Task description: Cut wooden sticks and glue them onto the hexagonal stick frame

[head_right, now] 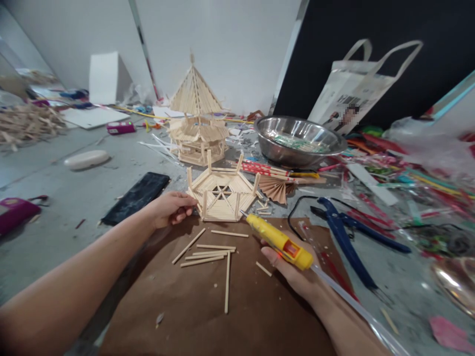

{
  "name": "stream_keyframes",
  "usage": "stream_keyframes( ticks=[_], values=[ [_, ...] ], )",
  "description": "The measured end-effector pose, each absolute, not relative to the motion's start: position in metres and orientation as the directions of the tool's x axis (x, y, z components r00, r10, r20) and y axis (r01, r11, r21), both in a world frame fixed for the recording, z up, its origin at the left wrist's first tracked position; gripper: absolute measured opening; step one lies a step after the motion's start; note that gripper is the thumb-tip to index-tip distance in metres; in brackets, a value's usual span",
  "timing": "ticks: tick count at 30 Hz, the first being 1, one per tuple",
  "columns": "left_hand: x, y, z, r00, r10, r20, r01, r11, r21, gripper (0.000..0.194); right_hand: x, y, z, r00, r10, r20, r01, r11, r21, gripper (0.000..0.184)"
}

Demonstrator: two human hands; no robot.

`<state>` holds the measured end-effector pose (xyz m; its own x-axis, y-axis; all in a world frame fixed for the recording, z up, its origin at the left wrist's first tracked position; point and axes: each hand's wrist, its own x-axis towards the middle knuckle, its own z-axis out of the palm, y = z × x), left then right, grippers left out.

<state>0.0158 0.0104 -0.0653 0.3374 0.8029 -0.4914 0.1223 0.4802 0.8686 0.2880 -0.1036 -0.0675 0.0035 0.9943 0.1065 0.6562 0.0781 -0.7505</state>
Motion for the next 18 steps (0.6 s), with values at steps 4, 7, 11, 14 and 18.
stream_keyframes(
  ticks=[4,7,11,14,18],
  values=[
    [0.0155,0.0105,-0.0659,0.345,0.804,-0.485,0.119,0.475,0.872,0.022,0.2877,-0.1039,-0.0674,0.003,0.993,0.116,0.644,0.087,-0.760,0.021],
    [0.0153,0.0109,-0.0667,0.352,0.800,-0.486,0.120,0.476,0.871,0.020,0.2881,-0.1039,-0.0681,0.004,0.994,0.112,0.647,0.083,-0.758,0.021],
    [0.0161,0.0108,-0.0665,0.348,0.801,-0.486,0.124,0.475,0.871,0.021,0.2885,-0.1039,-0.0692,0.011,0.994,0.109,0.646,0.076,-0.759,0.022],
    [0.0167,0.0108,-0.0663,0.339,0.802,-0.492,0.126,0.479,0.869,0.021,0.2892,-0.1040,-0.0702,0.006,0.994,0.109,0.650,0.080,-0.756,0.022],
    [0.0169,0.0112,-0.0666,0.339,0.805,-0.487,0.123,0.475,0.871,0.020,0.2905,-0.1035,-0.0713,-0.001,0.994,0.111,0.662,0.084,-0.745,0.022]
  ],
)
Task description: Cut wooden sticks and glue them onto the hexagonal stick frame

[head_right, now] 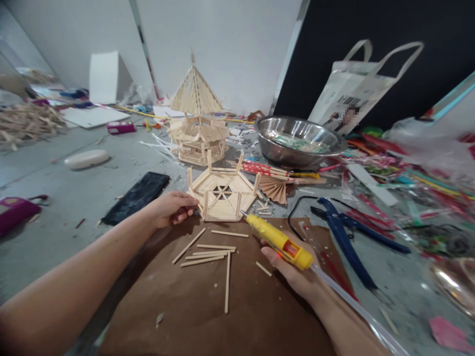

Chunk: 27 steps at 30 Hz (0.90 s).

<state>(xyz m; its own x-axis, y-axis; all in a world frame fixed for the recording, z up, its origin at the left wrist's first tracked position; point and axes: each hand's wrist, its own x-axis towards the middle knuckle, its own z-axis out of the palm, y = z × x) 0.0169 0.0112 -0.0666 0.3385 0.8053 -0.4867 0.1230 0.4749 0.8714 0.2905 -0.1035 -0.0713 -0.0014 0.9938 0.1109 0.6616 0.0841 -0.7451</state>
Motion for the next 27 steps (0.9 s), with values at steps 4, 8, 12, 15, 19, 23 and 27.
stream_keyframes(
  ticks=[4,8,12,15,19,23,27],
  values=[
    [0.018,0.011,-0.067,0.337,0.812,-0.477,0.125,0.463,0.877,0.020,0.291,-0.103,-0.071,-0.017,0.995,0.099,0.667,0.085,-0.740,0.022],
    [0.019,0.011,-0.069,0.329,0.825,-0.460,0.130,0.443,0.887,0.018,0.292,-0.104,-0.072,-0.016,0.995,0.099,0.670,0.084,-0.737,0.022],
    [0.018,0.008,-0.069,0.307,0.845,-0.438,0.146,0.413,0.899,0.018,0.292,-0.105,-0.072,0.006,0.994,0.105,0.673,0.073,-0.736,0.022],
    [0.014,0.001,-0.063,0.292,0.864,-0.410,0.171,0.374,0.911,0.011,0.289,-0.105,-0.069,0.020,0.993,0.116,0.668,0.073,-0.741,0.022],
    [0.011,-0.012,-0.046,0.397,0.876,-0.275,0.221,0.199,0.955,0.012,0.286,-0.107,-0.063,0.023,0.995,0.095,0.644,0.058,-0.763,0.022],
    [0.016,-0.025,-0.033,0.529,0.830,-0.176,0.218,0.067,0.974,0.019,0.284,-0.109,-0.060,0.016,0.997,0.072,0.615,0.047,-0.787,0.022],
    [0.027,-0.034,-0.035,0.614,0.748,-0.252,0.289,0.084,0.954,0.024,0.283,-0.109,-0.059,0.014,0.994,0.109,0.583,0.081,-0.809,0.021]
  ],
)
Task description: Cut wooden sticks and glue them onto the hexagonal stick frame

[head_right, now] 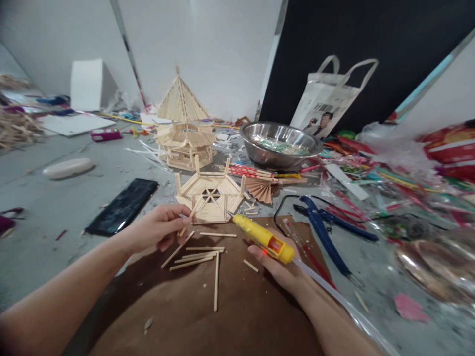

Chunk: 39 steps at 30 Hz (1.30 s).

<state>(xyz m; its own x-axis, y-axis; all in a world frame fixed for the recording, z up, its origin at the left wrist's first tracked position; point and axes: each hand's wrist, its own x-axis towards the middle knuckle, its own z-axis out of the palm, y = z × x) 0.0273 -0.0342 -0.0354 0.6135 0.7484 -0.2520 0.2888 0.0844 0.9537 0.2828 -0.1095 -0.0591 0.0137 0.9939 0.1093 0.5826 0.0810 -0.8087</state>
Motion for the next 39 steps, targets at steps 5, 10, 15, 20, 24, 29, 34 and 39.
stream_keyframes(
  ticks=[5,10,15,20,24,29,34,39],
  values=[
    [0.038,-0.040,-0.044,0.645,0.716,-0.269,0.343,0.044,0.938,0.025,0.282,-0.110,-0.058,-0.018,0.994,0.105,0.589,0.095,-0.803,0.020],
    [0.042,-0.042,-0.044,0.689,0.675,-0.264,0.327,0.036,0.944,0.024,0.281,-0.111,-0.055,-0.112,0.987,0.116,0.625,0.161,-0.764,0.020],
    [0.047,-0.043,-0.051,0.624,0.715,-0.316,0.328,0.127,0.936,0.021,0.278,-0.113,-0.055,-0.161,0.978,0.135,0.664,0.209,-0.718,0.020],
    [0.051,-0.044,-0.056,0.568,0.747,-0.345,0.332,0.176,0.927,0.024,0.274,-0.114,-0.053,-0.227,0.961,0.161,0.687,0.275,-0.673,0.021],
    [0.052,-0.045,-0.055,0.538,0.768,-0.348,0.319,0.197,0.927,0.024,0.273,-0.116,-0.048,-0.275,0.958,0.078,0.712,0.257,-0.654,0.019],
    [0.053,-0.045,-0.055,0.551,0.758,-0.348,0.296,0.213,0.931,0.023,0.272,-0.116,-0.045,-0.269,0.962,0.040,0.730,0.231,-0.643,0.017],
    [0.053,-0.046,-0.057,0.584,0.742,-0.328,0.274,0.201,0.941,0.023,0.272,-0.117,-0.047,-0.258,0.965,0.048,0.728,0.227,-0.647,0.018],
    [0.053,-0.046,-0.058,0.598,0.731,-0.329,0.278,0.195,0.940,0.025,0.271,-0.117,-0.046,-0.259,0.965,0.040,0.745,0.226,-0.627,0.019]
  ],
)
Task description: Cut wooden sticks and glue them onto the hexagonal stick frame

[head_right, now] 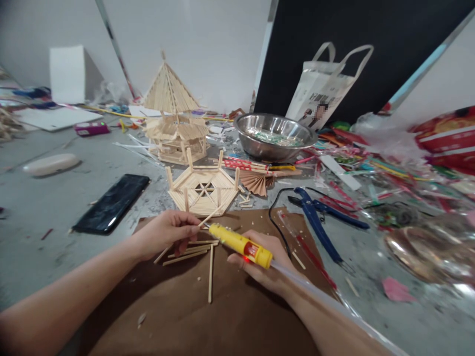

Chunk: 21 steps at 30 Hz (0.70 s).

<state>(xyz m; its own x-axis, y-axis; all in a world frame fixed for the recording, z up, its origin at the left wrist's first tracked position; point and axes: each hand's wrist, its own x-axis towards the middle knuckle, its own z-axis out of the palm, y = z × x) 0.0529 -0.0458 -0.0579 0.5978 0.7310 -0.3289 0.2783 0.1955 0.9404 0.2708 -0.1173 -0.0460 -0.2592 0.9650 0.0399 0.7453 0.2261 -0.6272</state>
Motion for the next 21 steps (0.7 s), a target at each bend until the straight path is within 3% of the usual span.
stream_keyframes(
  ticks=[21],
  values=[
    [0.0511,-0.0455,-0.0589,0.613,0.723,-0.318,0.283,0.175,0.943,0.027,0.2706,-0.1184,-0.0471,-0.247,0.967,0.061,0.761,0.233,-0.606,0.021]
  ],
)
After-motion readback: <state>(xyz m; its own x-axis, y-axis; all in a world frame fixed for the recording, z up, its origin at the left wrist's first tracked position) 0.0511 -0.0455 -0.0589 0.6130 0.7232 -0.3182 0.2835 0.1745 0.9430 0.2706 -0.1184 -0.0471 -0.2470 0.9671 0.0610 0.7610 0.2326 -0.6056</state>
